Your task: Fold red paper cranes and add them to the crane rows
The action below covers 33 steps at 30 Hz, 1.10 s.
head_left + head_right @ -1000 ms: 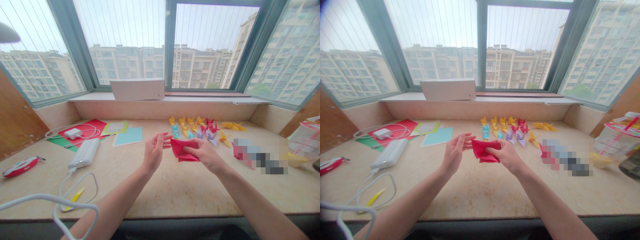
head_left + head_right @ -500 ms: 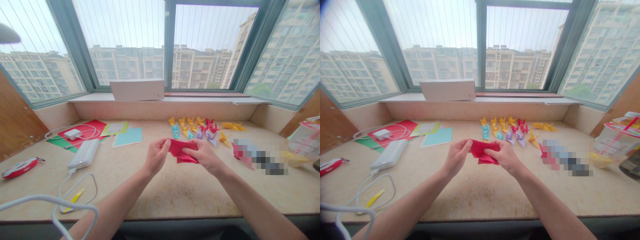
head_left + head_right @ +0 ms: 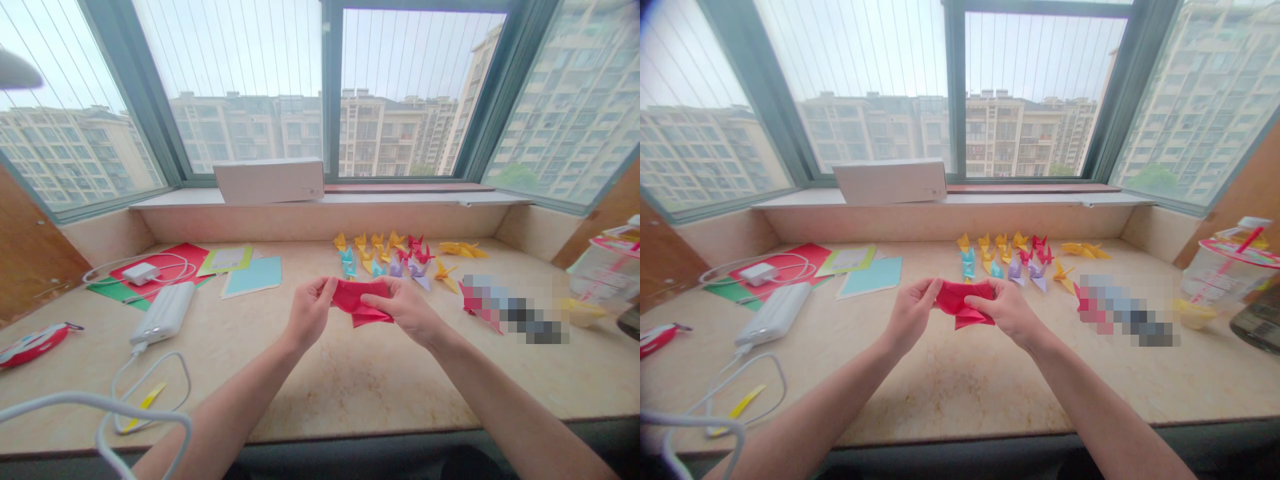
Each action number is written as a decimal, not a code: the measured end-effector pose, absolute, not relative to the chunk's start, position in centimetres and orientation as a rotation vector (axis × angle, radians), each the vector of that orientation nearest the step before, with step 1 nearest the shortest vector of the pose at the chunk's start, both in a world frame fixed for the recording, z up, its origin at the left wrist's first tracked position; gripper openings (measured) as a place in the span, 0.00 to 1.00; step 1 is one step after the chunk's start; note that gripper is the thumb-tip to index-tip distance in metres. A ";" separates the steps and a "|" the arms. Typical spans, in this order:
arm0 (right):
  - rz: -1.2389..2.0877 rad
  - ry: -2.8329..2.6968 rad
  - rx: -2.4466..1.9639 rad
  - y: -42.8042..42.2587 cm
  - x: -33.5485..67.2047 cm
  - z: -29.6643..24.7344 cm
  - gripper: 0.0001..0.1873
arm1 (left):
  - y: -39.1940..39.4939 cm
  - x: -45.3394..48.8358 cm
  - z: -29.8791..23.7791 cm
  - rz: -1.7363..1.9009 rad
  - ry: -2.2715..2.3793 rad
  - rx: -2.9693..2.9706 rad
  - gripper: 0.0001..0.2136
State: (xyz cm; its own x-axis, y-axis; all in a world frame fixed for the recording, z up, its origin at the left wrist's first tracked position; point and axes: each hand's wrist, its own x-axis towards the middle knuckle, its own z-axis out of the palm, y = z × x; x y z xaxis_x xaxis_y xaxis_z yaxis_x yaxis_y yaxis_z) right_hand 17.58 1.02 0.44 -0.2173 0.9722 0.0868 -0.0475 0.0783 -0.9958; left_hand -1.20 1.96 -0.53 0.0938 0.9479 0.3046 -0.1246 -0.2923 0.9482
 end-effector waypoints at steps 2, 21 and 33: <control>1.355 -1.357 -0.986 1.0 17.7 0.7 0.21 | 2.1 -1.2 -0.5 1.373 0.869 1.333 0.17; 1.351 -1.450 -0.916 0.8 17.2 0.1 0.18 | 1.1 -1.1 0.1 1.202 0.918 1.390 0.17; 1.251 -1.231 -0.850 1.6 17.3 -0.3 0.21 | 1.6 -1.3 0.1 1.112 0.566 1.206 0.19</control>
